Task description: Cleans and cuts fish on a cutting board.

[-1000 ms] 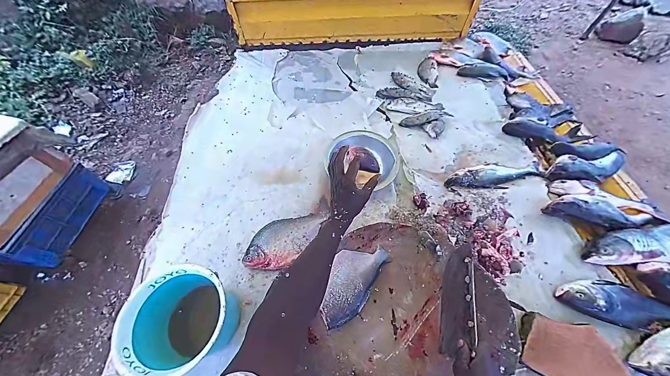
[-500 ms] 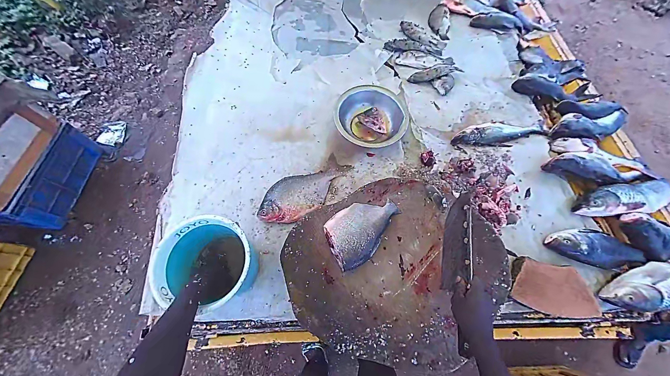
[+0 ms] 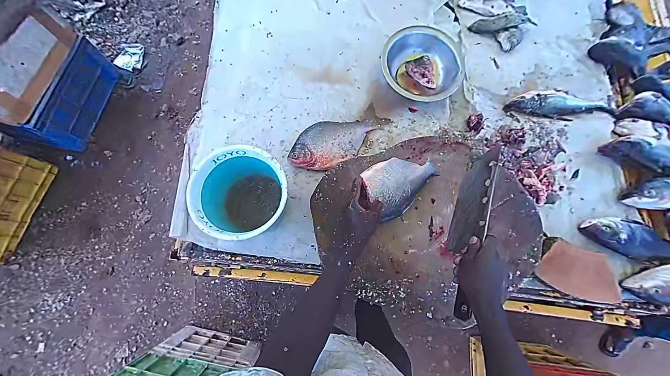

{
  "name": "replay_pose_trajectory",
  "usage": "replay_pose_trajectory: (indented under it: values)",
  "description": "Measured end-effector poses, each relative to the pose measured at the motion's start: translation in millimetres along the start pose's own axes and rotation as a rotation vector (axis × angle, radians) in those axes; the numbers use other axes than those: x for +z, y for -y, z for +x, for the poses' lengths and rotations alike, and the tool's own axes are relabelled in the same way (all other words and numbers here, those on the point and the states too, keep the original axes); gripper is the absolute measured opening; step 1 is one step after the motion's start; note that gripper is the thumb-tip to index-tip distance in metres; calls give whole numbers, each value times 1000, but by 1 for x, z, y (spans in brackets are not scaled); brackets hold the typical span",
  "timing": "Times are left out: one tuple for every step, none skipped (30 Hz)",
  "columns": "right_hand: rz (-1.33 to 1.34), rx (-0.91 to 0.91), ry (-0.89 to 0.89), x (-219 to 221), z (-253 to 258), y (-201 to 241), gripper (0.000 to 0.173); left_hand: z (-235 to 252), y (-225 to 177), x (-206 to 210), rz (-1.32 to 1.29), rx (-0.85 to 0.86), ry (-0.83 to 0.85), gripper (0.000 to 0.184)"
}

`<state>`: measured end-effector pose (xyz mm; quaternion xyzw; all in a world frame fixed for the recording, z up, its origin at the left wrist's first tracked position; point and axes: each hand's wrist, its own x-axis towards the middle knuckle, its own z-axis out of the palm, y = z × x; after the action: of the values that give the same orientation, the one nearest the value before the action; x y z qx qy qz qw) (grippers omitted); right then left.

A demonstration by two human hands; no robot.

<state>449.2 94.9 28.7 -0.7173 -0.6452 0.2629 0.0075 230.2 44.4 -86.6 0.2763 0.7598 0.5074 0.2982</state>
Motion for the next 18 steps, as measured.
replay_pose_trajectory:
  values:
    - [-5,-47,15,3,-6,17,42,-5,-2,8,23,-41,-45,74]
    - [-46,-96,53,8,-7,32,40,-11,-8,11,10,-100,-69,69]
    - [-89,-134,111,15,-3,47,38,-12,-13,16,-45,-152,-100,67]
    - [-134,-151,176,25,-2,57,36,-13,-16,24,-115,-202,-133,71]
    - [-158,-155,219,34,-2,64,35,-10,-18,32,-221,-234,-171,78]
    - [-163,-159,237,41,0,69,34,-2,-20,38,-311,-261,-206,88]
    - [-160,-166,241,43,4,73,34,9,-26,39,-365,-278,-228,93]
    - [-149,-171,243,42,8,73,35,18,-30,40,-409,-279,-226,93]
    - [-149,-167,250,40,9,68,36,19,-28,43,-408,-260,-206,87]
    - [-152,-155,254,38,9,61,37,19,-24,46,-339,-223,-177,80]
    - [-159,-144,248,35,13,59,36,25,-22,47,-211,-162,-117,83]
    - [-168,-138,238,33,17,59,35,32,-19,49,-51,-90,-99,83]
    - [-182,-138,232,32,17,57,35,33,-13,50,112,-36,-98,84]
    - [-201,-148,231,32,16,56,36,31,-4,51,238,23,-122,81]
    - [-217,-163,229,33,16,55,36,29,5,50,305,76,-155,75]
    - [-232,-172,228,33,18,59,36,28,9,46,326,107,-172,69]
    - [-235,-181,223,33,21,61,37,24,8,39,337,122,-150,63]
    - [-233,-186,216,33,23,63,37,20,9,34,351,154,-128,55]
